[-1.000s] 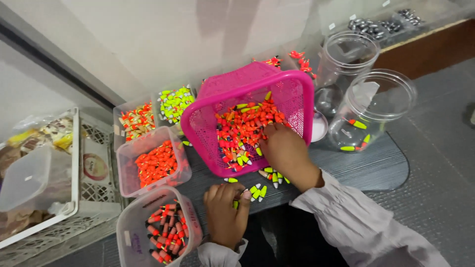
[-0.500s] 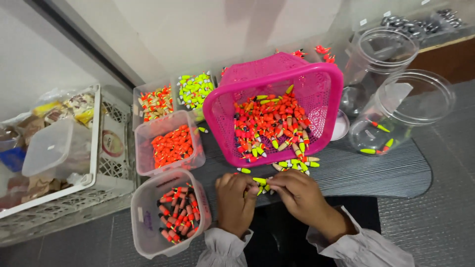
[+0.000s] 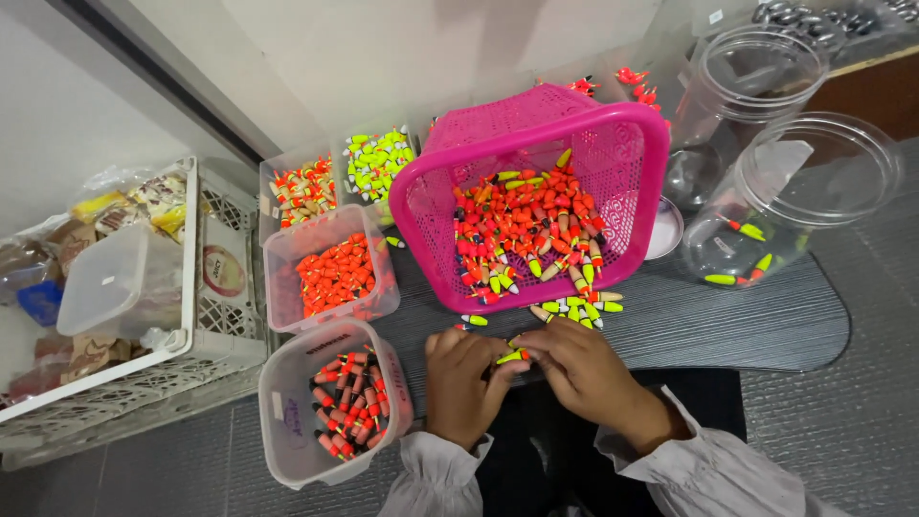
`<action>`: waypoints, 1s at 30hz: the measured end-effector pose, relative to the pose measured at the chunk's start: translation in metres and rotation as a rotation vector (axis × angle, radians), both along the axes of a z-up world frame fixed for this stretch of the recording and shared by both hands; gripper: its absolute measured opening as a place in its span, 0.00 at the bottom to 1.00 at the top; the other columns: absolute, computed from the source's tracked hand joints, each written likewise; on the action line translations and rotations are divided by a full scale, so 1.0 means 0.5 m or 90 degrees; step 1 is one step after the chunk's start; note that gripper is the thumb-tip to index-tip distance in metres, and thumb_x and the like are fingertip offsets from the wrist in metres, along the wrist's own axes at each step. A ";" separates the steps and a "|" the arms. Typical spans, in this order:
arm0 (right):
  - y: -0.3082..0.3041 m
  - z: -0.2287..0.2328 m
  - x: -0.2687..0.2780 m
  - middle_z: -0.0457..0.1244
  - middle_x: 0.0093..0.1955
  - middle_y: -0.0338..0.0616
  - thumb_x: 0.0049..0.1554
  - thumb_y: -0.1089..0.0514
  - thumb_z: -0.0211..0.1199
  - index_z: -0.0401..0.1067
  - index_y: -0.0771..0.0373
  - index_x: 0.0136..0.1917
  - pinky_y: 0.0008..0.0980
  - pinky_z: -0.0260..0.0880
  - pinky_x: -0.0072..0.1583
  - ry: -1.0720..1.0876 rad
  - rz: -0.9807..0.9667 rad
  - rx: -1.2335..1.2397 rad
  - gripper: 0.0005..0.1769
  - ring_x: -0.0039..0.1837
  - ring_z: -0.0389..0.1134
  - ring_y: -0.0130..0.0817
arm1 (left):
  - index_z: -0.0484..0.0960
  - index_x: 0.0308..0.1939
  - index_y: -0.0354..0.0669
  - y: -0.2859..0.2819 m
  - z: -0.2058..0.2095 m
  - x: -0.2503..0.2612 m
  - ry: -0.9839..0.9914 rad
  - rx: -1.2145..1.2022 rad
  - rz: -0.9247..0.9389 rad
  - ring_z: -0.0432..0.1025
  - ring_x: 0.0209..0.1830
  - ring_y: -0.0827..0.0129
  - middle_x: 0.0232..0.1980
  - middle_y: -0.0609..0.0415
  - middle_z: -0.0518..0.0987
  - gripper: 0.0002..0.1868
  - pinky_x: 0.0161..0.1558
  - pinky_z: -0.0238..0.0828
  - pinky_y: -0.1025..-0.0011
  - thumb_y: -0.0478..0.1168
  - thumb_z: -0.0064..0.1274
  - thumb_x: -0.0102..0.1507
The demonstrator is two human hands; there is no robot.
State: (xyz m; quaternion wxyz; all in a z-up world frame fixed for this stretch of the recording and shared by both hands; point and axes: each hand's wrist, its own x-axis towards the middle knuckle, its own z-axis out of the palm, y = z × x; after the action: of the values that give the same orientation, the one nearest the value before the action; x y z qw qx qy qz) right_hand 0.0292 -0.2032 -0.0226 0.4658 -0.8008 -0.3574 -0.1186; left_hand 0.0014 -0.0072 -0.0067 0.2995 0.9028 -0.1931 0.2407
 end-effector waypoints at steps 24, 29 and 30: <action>0.002 -0.005 -0.002 0.65 0.40 0.41 0.61 0.62 0.55 0.72 0.59 0.58 0.36 0.66 0.47 0.020 -0.011 -0.018 0.12 0.43 0.65 0.38 | 0.77 0.32 0.53 0.001 0.010 0.001 0.019 -0.022 -0.028 0.68 0.35 0.66 0.29 0.66 0.77 0.18 0.43 0.54 0.62 0.53 0.40 0.71; 0.000 0.005 -0.001 0.68 0.45 0.40 0.63 0.59 0.53 0.72 0.58 0.59 0.36 0.67 0.50 0.050 -0.013 -0.014 0.12 0.46 0.68 0.37 | 0.80 0.36 0.54 -0.002 0.019 -0.001 -0.002 -0.010 -0.034 0.67 0.35 0.65 0.33 0.66 0.79 0.14 0.42 0.54 0.63 0.52 0.44 0.70; 0.000 0.009 -0.001 0.68 0.46 0.40 0.63 0.59 0.53 0.72 0.59 0.58 0.35 0.67 0.50 0.048 -0.011 -0.008 0.12 0.46 0.68 0.37 | 0.80 0.37 0.54 -0.003 0.020 -0.002 -0.005 -0.009 -0.033 0.67 0.36 0.65 0.34 0.65 0.79 0.12 0.42 0.55 0.63 0.51 0.46 0.69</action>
State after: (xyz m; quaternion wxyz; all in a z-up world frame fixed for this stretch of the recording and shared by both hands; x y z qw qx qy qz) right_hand 0.0286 -0.2030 -0.0181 0.4725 -0.8108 -0.3334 -0.0904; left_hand 0.0006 -0.0084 0.0032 0.3112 0.8944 -0.2157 0.2381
